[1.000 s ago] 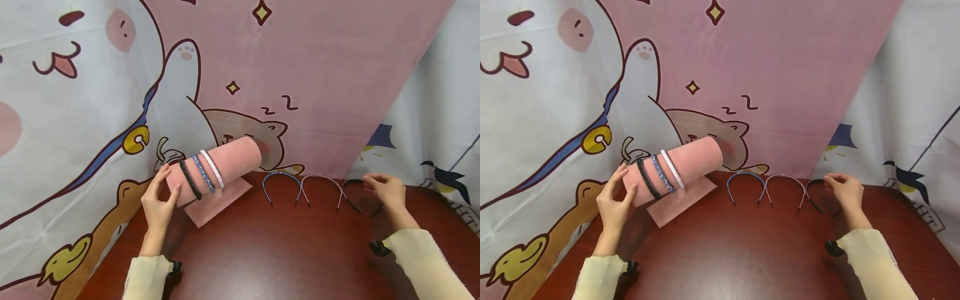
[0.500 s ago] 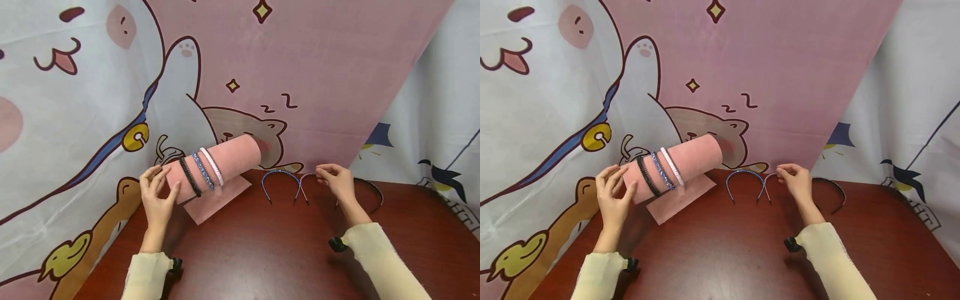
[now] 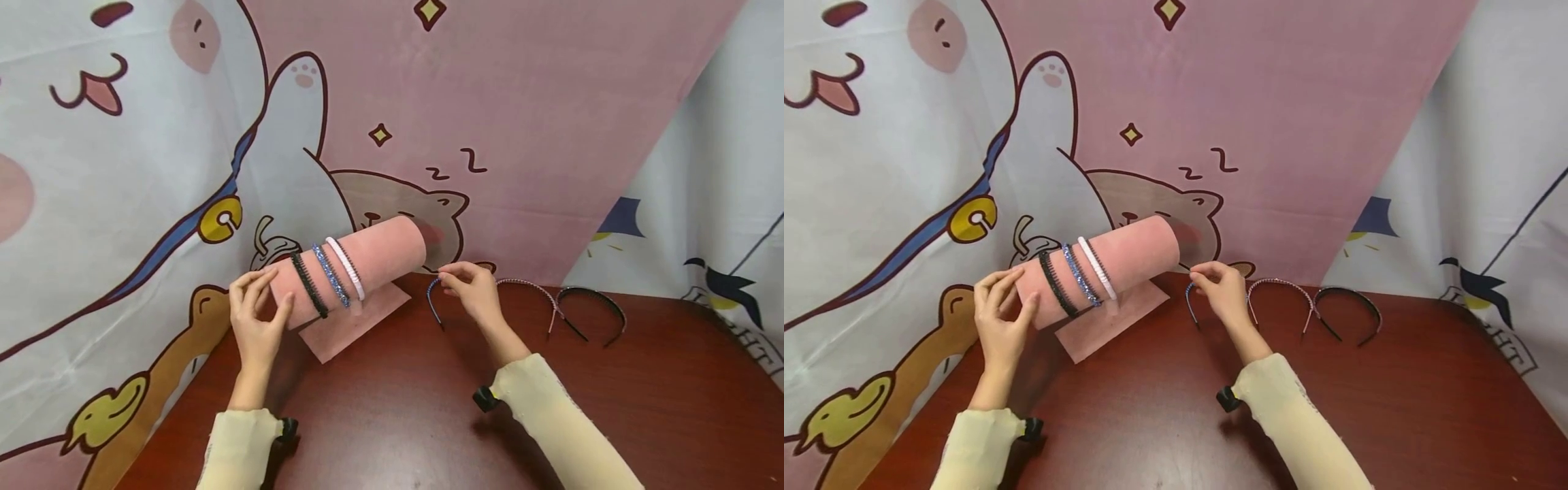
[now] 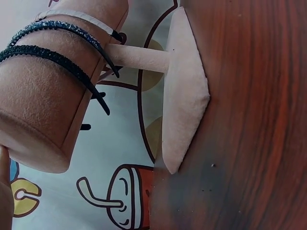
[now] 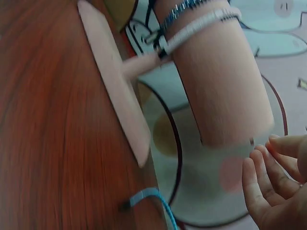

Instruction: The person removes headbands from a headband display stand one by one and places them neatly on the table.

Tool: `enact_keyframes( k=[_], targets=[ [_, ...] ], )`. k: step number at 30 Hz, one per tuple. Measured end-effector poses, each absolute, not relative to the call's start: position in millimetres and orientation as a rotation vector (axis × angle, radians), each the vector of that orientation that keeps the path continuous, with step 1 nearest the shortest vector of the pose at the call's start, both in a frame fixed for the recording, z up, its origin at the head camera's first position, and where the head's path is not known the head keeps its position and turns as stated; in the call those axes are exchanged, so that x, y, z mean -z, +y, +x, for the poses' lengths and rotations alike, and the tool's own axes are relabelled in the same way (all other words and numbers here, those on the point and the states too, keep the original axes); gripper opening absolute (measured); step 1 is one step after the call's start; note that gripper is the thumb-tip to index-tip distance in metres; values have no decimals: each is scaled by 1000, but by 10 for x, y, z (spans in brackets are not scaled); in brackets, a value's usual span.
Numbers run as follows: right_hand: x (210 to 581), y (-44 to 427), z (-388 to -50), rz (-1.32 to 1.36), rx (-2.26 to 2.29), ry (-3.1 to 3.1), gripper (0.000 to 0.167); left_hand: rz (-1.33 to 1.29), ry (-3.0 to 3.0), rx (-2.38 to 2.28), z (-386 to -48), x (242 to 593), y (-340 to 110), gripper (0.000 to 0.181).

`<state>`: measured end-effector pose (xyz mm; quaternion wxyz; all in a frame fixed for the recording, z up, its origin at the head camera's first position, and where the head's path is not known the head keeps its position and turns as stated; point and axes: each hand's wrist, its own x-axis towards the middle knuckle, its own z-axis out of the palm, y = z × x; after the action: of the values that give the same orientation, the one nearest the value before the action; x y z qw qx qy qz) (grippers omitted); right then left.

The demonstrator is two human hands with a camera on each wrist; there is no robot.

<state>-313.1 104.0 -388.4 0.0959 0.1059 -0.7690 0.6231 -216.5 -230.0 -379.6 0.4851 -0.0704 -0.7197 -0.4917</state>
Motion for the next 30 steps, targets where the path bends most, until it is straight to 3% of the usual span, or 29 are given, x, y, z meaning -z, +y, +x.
enact_keyframes(
  k=[9,17,24,30],
  targets=[
    [3921,388,-3042,444,-1758,-2270,14,-195,-1756,1211,-2176,3783,-2318,39],
    [3938,-44,-2926,590,-1722,-2185,14,-212,-1754,1210,-2181,3795,-2324,39],
    [3995,-231,-2832,511,-1606,-2127,19,-177,-1721,1255,-2189,3823,-2250,37],
    [3998,-296,-2829,500,-1412,-2163,14,-182,-1716,1250,-2197,3820,-2277,37]
  ],
)
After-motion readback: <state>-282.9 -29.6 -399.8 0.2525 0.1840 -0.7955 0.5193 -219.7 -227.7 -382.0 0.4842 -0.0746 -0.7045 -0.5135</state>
